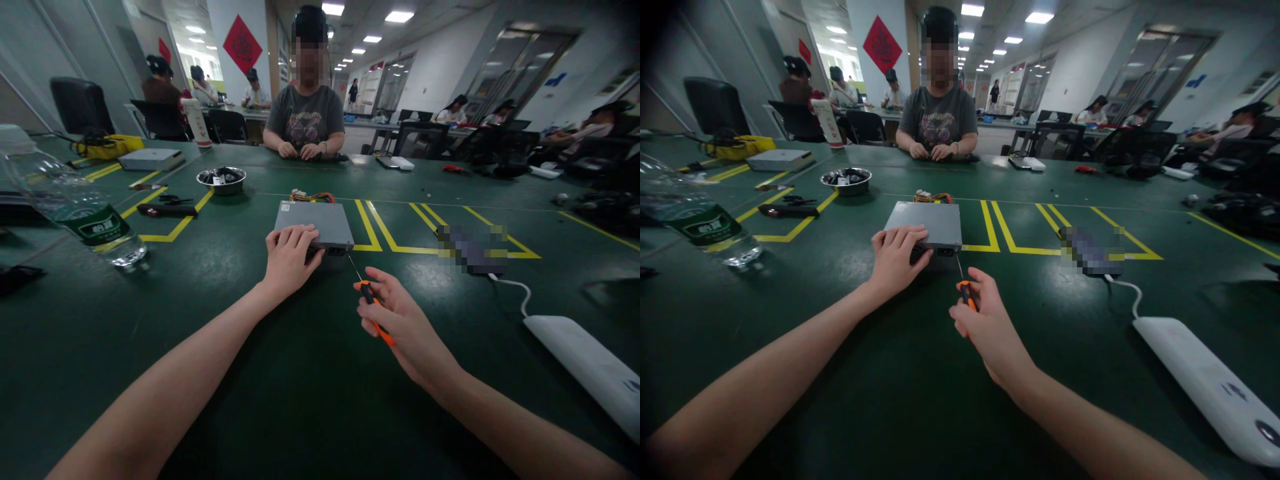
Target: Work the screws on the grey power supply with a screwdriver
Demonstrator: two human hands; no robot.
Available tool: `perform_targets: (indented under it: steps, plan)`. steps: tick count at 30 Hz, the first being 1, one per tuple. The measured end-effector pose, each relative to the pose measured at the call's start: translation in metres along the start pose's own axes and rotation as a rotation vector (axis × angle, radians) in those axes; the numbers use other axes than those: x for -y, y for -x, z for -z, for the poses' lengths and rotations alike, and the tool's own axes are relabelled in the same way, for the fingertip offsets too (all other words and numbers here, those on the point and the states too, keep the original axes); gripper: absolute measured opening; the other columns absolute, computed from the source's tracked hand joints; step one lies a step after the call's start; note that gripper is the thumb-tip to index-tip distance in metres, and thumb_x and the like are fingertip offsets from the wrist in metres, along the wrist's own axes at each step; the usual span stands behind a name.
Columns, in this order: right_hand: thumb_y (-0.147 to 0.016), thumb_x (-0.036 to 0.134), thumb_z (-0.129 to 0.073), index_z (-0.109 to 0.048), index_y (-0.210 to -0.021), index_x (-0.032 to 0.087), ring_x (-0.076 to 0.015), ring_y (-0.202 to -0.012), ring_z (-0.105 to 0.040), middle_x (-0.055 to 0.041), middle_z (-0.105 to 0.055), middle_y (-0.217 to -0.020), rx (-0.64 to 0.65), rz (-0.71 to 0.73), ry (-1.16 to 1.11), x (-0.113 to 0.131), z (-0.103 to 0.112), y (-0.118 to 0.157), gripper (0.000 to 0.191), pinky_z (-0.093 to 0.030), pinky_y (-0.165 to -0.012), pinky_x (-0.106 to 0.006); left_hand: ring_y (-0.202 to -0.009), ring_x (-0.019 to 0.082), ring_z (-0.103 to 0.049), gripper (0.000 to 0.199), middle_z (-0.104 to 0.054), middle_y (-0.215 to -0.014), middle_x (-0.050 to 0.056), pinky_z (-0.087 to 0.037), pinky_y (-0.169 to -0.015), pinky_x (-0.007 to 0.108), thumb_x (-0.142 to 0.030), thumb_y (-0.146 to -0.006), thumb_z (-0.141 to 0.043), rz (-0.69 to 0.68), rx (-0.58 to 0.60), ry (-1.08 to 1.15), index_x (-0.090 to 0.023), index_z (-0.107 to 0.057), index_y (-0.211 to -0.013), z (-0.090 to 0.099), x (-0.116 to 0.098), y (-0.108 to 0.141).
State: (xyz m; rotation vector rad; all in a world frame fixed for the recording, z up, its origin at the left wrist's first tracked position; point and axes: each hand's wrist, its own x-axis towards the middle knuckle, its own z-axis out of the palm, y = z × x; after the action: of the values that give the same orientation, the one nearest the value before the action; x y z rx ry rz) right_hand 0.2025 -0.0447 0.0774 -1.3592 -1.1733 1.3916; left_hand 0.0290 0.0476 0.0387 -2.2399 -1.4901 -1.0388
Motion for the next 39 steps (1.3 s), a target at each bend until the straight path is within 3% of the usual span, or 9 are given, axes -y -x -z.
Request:
perform_targets:
  steps: [6,11,15,19,22,25,27,32,39]
  plan:
    - [-0.066,0.02,-0.055,-0.033,-0.116,0.021,-0.0213,-0.091,-0.057,-0.0112,-0.047,-0.108,0.054,0.212,0.344,0.004,0.014,0.001,0.055,-0.05,-0.076,-0.039,-0.11,0.022,-0.047,0.025,-0.057,-0.119,0.003,-0.025,-0.089,0.042,-0.033,-0.083,-0.052,-0.018,-0.011,-0.009,-0.025,-0.051,-0.106,0.002,0.002,-0.001]
    - [-0.078,0.024,-0.051,-0.041,-0.106,0.025,-0.0218,-0.108,-0.051,-0.0088,-0.04,-0.123,0.141,0.505,0.475,0.004,0.01,0.011,0.03,-0.046,-0.089,-0.041,-0.11,0.023,-0.048,0.024,-0.058,-0.118,0.003,-0.025,-0.09,0.042,-0.033,-0.082,-0.053,-0.01,-0.022,-0.008,-0.025,-0.052,-0.105,0.002,0.004,-0.001]
    - [-0.088,0.029,-0.039,-0.05,-0.101,0.022,-0.018,-0.096,-0.056,-0.0093,-0.047,-0.122,0.164,0.745,0.825,-0.004,0.009,0.008,0.018,-0.049,-0.076,-0.033,-0.11,0.022,-0.047,0.024,-0.058,-0.118,0.002,-0.025,-0.09,0.042,-0.033,-0.083,-0.053,-0.005,-0.024,-0.007,-0.026,-0.052,-0.105,0.003,0.007,-0.001]
    - [-0.086,0.046,-0.041,-0.056,-0.073,0.017,-0.0158,-0.07,-0.058,-0.0096,-0.062,-0.096,0.149,1.049,1.123,-0.016,0.01,-0.002,0.035,-0.046,-0.062,-0.03,-0.109,0.022,-0.047,0.025,-0.058,-0.117,0.002,-0.025,-0.09,0.041,-0.032,-0.081,-0.055,0.019,-0.024,-0.002,-0.026,-0.053,-0.105,0.005,0.01,0.0]
    - [-0.084,0.054,-0.039,-0.055,-0.081,0.015,-0.0178,-0.077,-0.058,-0.0123,-0.059,-0.099,0.229,1.062,1.046,-0.024,0.011,-0.008,0.042,-0.047,-0.063,-0.029,-0.11,0.023,-0.047,0.025,-0.058,-0.118,0.003,-0.025,-0.09,0.042,-0.032,-0.081,-0.054,0.022,-0.023,0.003,-0.026,-0.053,-0.105,0.006,0.011,0.0]
    - [-0.085,0.043,-0.04,-0.048,-0.107,0.013,-0.0208,-0.093,-0.055,-0.0174,-0.051,-0.114,0.324,1.107,0.998,-0.028,0.013,-0.013,0.038,-0.048,-0.069,-0.031,-0.111,0.023,-0.047,0.024,-0.058,-0.118,0.003,-0.025,-0.09,0.042,-0.032,-0.083,-0.052,0.014,-0.023,0.007,-0.026,-0.052,-0.106,0.007,0.012,0.001]
    - [-0.085,0.038,-0.044,-0.044,-0.115,0.015,-0.0215,-0.094,-0.055,-0.0178,-0.05,-0.119,0.313,1.234,1.075,-0.03,0.016,-0.016,0.037,-0.047,-0.07,-0.032,-0.112,0.022,-0.046,0.024,-0.057,-0.119,0.003,-0.025,-0.091,0.042,-0.032,-0.083,-0.051,0.014,-0.023,0.006,-0.025,-0.052,-0.106,0.007,0.012,0.002]
    - [-0.082,0.035,-0.054,-0.049,-0.114,0.023,-0.0172,-0.076,-0.058,-0.0103,-0.06,-0.115,0.219,1.494,1.245,-0.035,0.023,-0.023,0.035,-0.044,-0.061,-0.031,-0.113,0.023,-0.045,0.027,-0.056,-0.121,0.004,-0.024,-0.093,0.042,-0.032,-0.083,-0.051,0.012,0.0,-0.003,-0.025,-0.05,-0.109,0.006,0.012,0.002]
    - [-0.078,0.035,-0.06,-0.049,-0.111,0.017,-0.0201,-0.083,-0.061,-0.015,-0.061,-0.108,0.21,1.435,1.08,-0.036,0.022,-0.022,0.039,-0.05,-0.065,-0.031,-0.117,0.023,-0.041,0.027,-0.057,-0.118,0.001,-0.017,-0.098,0.046,-0.036,-0.081,-0.054,0.048,-0.024,-0.013,-0.027,-0.051,-0.106,0.004,0.011,0.003]
